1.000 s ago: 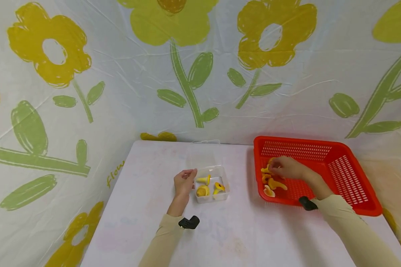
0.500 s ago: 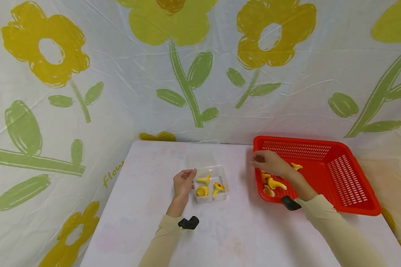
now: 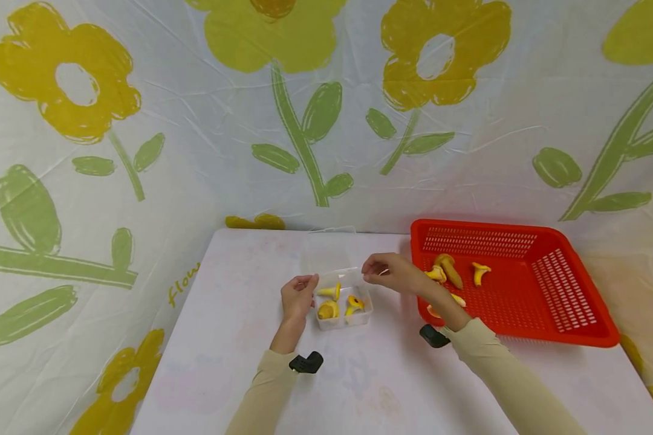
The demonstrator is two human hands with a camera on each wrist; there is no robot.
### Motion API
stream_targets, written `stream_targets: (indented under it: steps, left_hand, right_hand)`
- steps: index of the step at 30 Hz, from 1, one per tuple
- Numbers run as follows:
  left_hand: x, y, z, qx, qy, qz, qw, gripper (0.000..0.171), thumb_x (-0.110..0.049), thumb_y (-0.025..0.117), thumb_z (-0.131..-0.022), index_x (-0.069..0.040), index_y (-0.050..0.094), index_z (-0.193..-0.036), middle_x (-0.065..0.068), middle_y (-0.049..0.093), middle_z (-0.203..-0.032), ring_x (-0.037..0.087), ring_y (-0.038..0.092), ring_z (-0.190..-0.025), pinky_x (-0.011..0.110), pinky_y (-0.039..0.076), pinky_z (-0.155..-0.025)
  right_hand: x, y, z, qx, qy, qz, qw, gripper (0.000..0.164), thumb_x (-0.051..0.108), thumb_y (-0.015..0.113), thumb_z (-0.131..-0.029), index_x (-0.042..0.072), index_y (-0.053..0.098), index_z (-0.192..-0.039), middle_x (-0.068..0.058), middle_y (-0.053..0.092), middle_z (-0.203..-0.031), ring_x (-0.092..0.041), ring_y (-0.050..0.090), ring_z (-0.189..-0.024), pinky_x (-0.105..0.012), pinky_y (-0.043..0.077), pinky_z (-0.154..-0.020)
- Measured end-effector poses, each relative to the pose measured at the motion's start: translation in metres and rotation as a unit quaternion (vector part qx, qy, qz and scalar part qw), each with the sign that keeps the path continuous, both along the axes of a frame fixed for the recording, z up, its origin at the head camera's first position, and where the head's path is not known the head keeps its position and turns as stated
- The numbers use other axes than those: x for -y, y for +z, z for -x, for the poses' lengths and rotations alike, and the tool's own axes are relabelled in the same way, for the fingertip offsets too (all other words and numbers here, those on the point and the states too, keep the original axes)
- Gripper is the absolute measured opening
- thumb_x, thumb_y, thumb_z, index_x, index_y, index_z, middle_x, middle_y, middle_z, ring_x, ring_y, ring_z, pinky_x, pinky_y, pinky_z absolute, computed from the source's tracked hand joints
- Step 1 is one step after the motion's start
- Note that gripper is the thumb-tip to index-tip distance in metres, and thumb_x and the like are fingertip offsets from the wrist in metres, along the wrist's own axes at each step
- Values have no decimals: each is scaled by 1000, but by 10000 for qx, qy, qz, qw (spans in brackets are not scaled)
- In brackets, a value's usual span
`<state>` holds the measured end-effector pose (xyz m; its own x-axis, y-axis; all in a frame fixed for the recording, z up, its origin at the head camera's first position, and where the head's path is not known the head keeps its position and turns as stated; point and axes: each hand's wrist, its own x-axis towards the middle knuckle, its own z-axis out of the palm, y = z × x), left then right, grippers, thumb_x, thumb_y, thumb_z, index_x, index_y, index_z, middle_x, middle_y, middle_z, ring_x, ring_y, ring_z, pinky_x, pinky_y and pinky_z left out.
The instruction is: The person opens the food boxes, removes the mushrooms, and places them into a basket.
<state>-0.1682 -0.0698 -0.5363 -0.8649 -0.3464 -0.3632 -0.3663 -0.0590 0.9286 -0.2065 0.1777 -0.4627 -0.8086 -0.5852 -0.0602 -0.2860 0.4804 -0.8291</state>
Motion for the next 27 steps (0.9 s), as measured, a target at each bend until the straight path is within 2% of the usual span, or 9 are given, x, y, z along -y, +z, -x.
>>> stream_targets:
  steps: [4,10,17,22,27]
  left_hand:
    - [2,0,0,31,-38,-38,10000,26,-26,75,-97,-4,72,-108,6,63,-88,15,48,-65,18,44,-52]
    - [2,0,0,-13,-37,-97,9999,25,-25,75,-96,-3,72,-106,8,64,-88,15,48,-64,18,44,-50]
    - [3,-2,1,-173,-27,-148,9997,23,-22,76,-96,0,72,-105,5,64,-82,13,47,-61,18,43,-48]
    - [4,-5,2,-328,-94,-239,9991,24,-20,76,-96,2,71,-104,9,65,-83,12,47,-60,18,43,-47]
    - [5,-6,2,-473,-90,-332,9983,22,-17,76,-95,4,71,-102,17,66,-86,11,46,-57,18,41,-46]
  right_hand:
    - [17,-7,-3,123,413,118,9990,18,9,71,-97,1,67,-112,-10,70,-105,-25,64,-97,-37,58,-92]
    - [42,-18,-8,400,800,152,9959,22,1,70,-96,-6,65,-117,-17,69,-109,-27,64,-98,-33,57,-92]
    - [66,-37,-10,551,1113,251,9919,23,-7,72,-91,-9,65,-113,-27,66,-113,-36,66,-100,-42,57,-94]
    - [77,-45,-10,669,1363,265,9881,27,-9,74,-89,-8,66,-114,-23,68,-112,-39,66,-101,-45,58,-93]
    - [80,-48,-8,554,1556,213,9860,26,-8,73,-90,-8,68,-115,-20,70,-112,-36,67,-101,-47,58,-92]
